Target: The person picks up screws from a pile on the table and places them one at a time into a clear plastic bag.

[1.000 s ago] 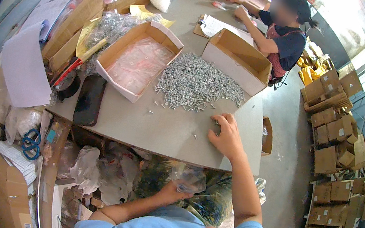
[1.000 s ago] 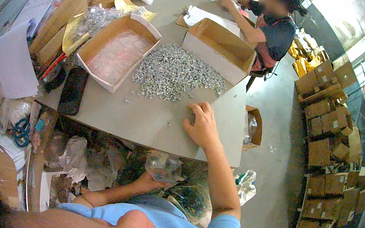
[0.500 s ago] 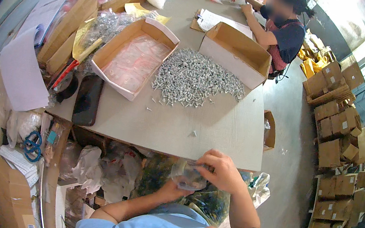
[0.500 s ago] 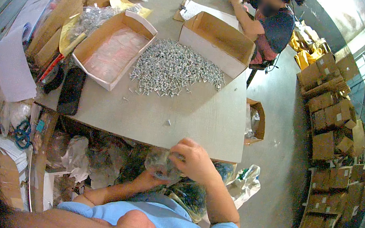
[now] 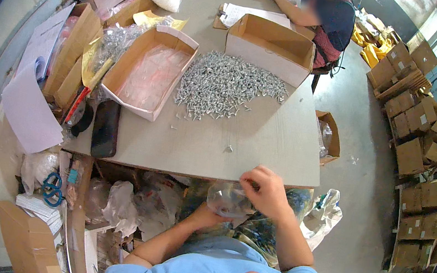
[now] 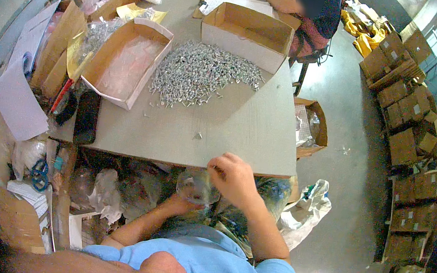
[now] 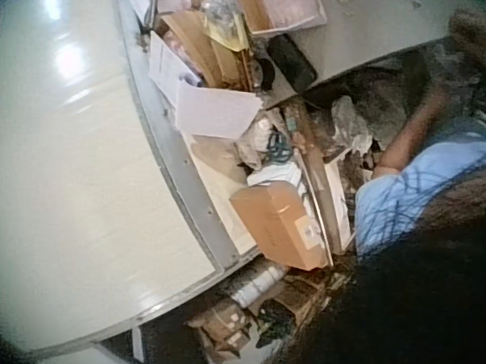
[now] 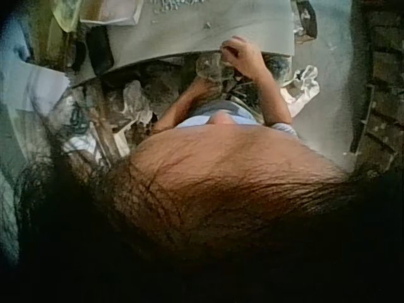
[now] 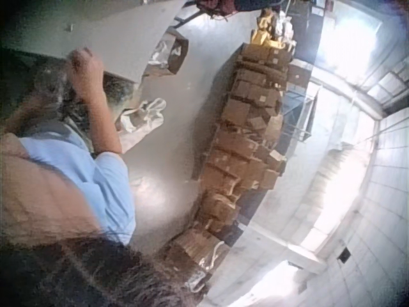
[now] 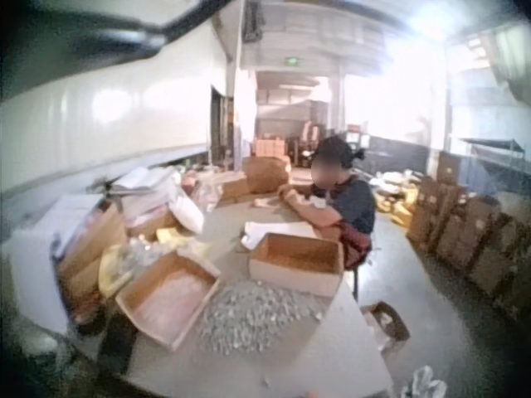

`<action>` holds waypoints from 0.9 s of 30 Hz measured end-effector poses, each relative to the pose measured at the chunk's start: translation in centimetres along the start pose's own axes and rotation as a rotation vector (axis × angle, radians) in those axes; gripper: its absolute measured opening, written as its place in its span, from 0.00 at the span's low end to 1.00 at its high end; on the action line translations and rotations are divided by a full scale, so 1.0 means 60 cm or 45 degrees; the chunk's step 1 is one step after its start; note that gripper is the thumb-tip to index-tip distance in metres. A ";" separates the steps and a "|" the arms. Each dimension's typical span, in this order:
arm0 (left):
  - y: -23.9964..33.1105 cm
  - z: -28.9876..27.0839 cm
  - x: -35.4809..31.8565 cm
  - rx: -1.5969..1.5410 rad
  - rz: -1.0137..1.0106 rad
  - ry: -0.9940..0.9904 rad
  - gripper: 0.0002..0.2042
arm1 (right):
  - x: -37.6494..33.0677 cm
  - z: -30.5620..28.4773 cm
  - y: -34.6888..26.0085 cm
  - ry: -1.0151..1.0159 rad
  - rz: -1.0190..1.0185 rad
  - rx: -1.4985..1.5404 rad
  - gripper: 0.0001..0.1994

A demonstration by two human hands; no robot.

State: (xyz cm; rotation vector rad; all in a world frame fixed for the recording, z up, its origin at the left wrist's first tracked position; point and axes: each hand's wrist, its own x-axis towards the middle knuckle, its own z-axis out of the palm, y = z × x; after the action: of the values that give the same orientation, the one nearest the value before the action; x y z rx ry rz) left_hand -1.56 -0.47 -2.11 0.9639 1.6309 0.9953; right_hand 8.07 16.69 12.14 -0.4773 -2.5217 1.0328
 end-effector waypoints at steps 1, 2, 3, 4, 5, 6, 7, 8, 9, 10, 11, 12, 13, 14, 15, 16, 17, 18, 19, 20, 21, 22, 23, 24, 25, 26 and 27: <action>0.002 -0.022 -0.011 0.115 -0.009 -0.023 0.21 | -0.009 0.005 -0.009 -0.039 -0.100 -0.084 0.07; 0.009 -0.047 -0.022 0.228 -0.016 -0.046 0.20 | -0.018 0.011 -0.019 -0.079 -0.198 -0.171 0.08; 0.019 -0.075 -0.037 0.147 -0.021 -0.147 0.22 | -0.022 0.020 -0.028 -0.179 -0.341 -0.127 0.09; 0.042 -0.107 -0.055 0.069 -0.023 -0.254 0.23 | -0.028 0.029 -0.042 -0.274 -0.480 -0.088 0.10; 0.066 -0.124 -0.067 -0.007 -0.026 -0.370 0.25 | -0.033 0.036 -0.063 -0.324 -0.528 0.020 0.11; 0.081 -0.126 -0.075 -0.076 0.087 -0.392 0.25 | -0.038 0.043 -0.076 -0.392 -0.575 0.000 0.12; 0.093 -0.128 -0.089 -0.138 0.194 -0.403 0.26 | -0.041 0.050 -0.087 -0.410 -0.624 -0.048 0.12; 0.108 -0.133 -0.103 -0.207 0.303 -0.410 0.27 | -0.041 0.055 -0.094 -0.435 -0.675 -0.098 0.12; 0.131 -0.125 -0.112 -0.446 0.255 -0.402 0.26 | -0.038 0.053 -0.098 -0.427 -0.686 -0.035 0.11; 0.139 -0.125 -0.114 -0.448 0.320 -0.334 0.25 | -0.034 0.050 -0.103 -0.424 -0.702 0.025 0.10; 0.145 -0.126 -0.114 -0.448 0.385 -0.269 0.25 | -0.030 0.046 -0.107 -0.419 -0.718 0.085 0.09; 0.150 -0.128 -0.113 -0.448 0.451 -0.206 0.24 | -0.028 0.039 -0.109 -0.392 -0.668 0.126 0.09; 0.147 -0.124 -0.116 -0.570 0.359 -0.052 0.19 | -0.029 0.030 -0.108 -0.367 -0.615 0.165 0.08; 0.147 -0.125 -0.114 -0.428 0.488 0.061 0.16 | -0.029 0.023 -0.106 -0.341 -0.562 0.204 0.08; 0.152 -0.128 -0.111 -0.284 0.617 0.172 0.13 | -0.028 0.025 -0.099 -0.215 -0.588 0.235 0.07; 0.155 -0.127 -0.107 -0.148 0.746 0.282 0.11 | -0.030 0.022 -0.097 -0.223 -0.528 0.232 0.07; 0.163 -0.123 -0.104 -0.044 0.792 0.338 0.05 | -0.032 0.018 -0.095 -0.230 -0.468 0.229 0.07; 0.165 -0.120 -0.099 0.006 0.811 0.359 0.05 | -0.033 0.015 -0.094 -0.237 -0.408 0.227 0.07; 0.166 -0.117 -0.099 0.062 0.825 0.392 0.04 | -0.031 0.010 -0.096 -0.226 -0.358 0.220 0.08; 0.169 -0.114 -0.098 0.117 0.838 0.427 0.04 | -0.031 0.008 -0.096 -0.216 -0.309 0.261 0.08; 0.177 -0.113 -0.095 0.146 0.869 0.426 0.04 | -0.032 0.007 -0.095 -0.207 -0.260 0.301 0.08; 0.184 -0.112 -0.095 0.167 0.850 0.401 0.04 | -0.032 0.008 -0.095 -0.203 -0.217 0.344 0.07; 0.190 -0.111 -0.096 0.187 0.830 0.378 0.04 | -0.030 0.008 -0.090 -0.238 -0.252 0.334 0.07; 0.193 -0.109 -0.095 0.206 0.810 0.356 0.04 | -0.026 0.009 -0.082 -0.273 -0.287 0.323 0.07; 0.196 -0.106 -0.092 0.236 0.814 0.365 0.03 | -0.024 0.008 -0.077 -0.306 -0.319 0.308 0.07; 0.197 -0.107 -0.090 0.239 0.799 0.341 0.04 | -0.021 0.007 -0.076 -0.339 -0.318 0.330 0.07; 0.197 -0.110 -0.088 0.243 0.784 0.318 0.05 | -0.018 0.007 -0.076 -0.373 -0.317 0.351 0.07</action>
State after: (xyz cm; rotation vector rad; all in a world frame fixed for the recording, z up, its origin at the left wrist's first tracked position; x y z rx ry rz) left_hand -5.12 -2.21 11.85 1.5803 1.6869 1.4307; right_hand 8.05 12.90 14.95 0.0709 -2.5383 1.4048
